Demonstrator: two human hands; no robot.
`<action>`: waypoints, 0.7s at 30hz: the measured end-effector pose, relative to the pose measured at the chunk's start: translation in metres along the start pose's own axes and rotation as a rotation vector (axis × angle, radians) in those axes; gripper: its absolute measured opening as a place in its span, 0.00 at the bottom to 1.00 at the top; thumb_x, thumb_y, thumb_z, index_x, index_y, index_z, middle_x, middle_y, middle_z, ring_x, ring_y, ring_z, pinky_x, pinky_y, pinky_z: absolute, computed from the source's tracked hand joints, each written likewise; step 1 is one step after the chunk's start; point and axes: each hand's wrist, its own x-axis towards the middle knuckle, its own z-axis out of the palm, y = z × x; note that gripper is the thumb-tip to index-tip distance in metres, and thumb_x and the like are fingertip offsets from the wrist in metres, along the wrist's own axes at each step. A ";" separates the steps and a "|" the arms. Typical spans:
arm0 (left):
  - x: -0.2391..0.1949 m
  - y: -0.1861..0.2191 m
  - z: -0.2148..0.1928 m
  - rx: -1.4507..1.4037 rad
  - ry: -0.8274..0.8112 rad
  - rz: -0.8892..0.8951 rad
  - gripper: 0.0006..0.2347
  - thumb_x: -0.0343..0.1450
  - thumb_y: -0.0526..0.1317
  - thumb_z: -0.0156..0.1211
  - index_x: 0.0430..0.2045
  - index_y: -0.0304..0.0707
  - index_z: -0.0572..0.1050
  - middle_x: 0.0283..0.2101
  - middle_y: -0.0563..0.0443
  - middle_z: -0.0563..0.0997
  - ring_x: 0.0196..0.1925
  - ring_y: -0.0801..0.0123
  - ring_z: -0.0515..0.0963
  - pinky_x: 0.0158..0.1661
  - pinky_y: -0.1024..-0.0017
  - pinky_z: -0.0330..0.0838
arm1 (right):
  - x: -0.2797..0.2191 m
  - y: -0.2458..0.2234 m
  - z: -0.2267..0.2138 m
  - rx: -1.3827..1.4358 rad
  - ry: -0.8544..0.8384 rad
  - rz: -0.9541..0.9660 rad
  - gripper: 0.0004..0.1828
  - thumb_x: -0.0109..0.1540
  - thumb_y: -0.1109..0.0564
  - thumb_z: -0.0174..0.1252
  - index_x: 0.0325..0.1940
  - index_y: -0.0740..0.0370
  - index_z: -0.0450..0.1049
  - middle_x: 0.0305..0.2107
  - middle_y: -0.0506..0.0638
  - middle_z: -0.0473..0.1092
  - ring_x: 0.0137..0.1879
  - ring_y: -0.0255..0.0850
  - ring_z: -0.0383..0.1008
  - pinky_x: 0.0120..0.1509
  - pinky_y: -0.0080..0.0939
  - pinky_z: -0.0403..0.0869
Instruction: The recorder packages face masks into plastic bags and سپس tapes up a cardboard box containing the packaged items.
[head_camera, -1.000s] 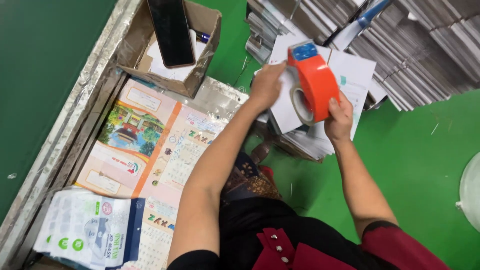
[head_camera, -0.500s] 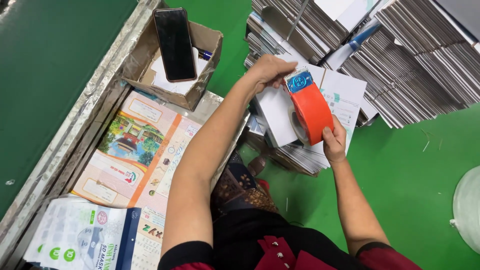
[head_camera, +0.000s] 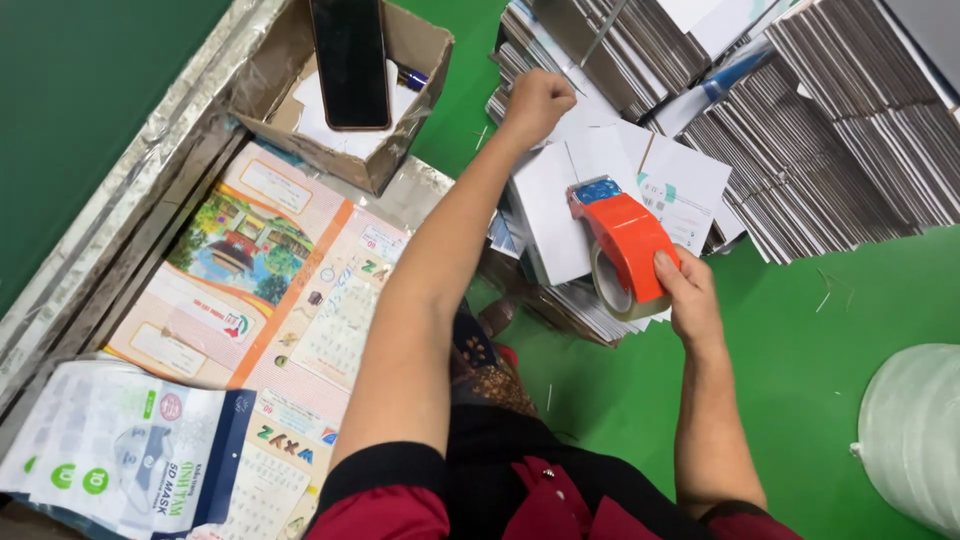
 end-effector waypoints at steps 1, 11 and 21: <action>0.000 -0.026 0.007 -0.001 0.004 -0.003 0.01 0.59 0.33 0.69 0.18 0.36 0.84 0.21 0.50 0.84 0.23 0.71 0.84 0.29 0.73 0.77 | 0.005 -0.003 0.001 -0.003 -0.004 0.002 0.21 0.71 0.50 0.51 0.55 0.73 0.73 0.43 0.52 0.76 0.47 0.35 0.73 0.54 0.34 0.70; -0.016 0.041 -0.023 0.805 -0.229 -0.045 0.26 0.52 0.55 0.72 0.37 0.35 0.83 0.49 0.30 0.82 0.48 0.42 0.82 0.47 0.50 0.75 | 0.024 -0.012 0.003 -0.132 0.014 0.106 0.17 0.69 0.50 0.52 0.44 0.68 0.75 0.34 0.45 0.73 0.40 0.30 0.68 0.46 0.32 0.68; -0.074 0.022 0.005 0.757 -0.230 0.180 0.16 0.76 0.52 0.53 0.37 0.35 0.72 0.37 0.39 0.79 0.35 0.47 0.83 0.34 0.54 0.76 | -0.045 -0.003 -0.018 -0.064 0.007 0.068 0.18 0.70 0.50 0.54 0.51 0.69 0.74 0.38 0.45 0.72 0.44 0.31 0.68 0.50 0.33 0.68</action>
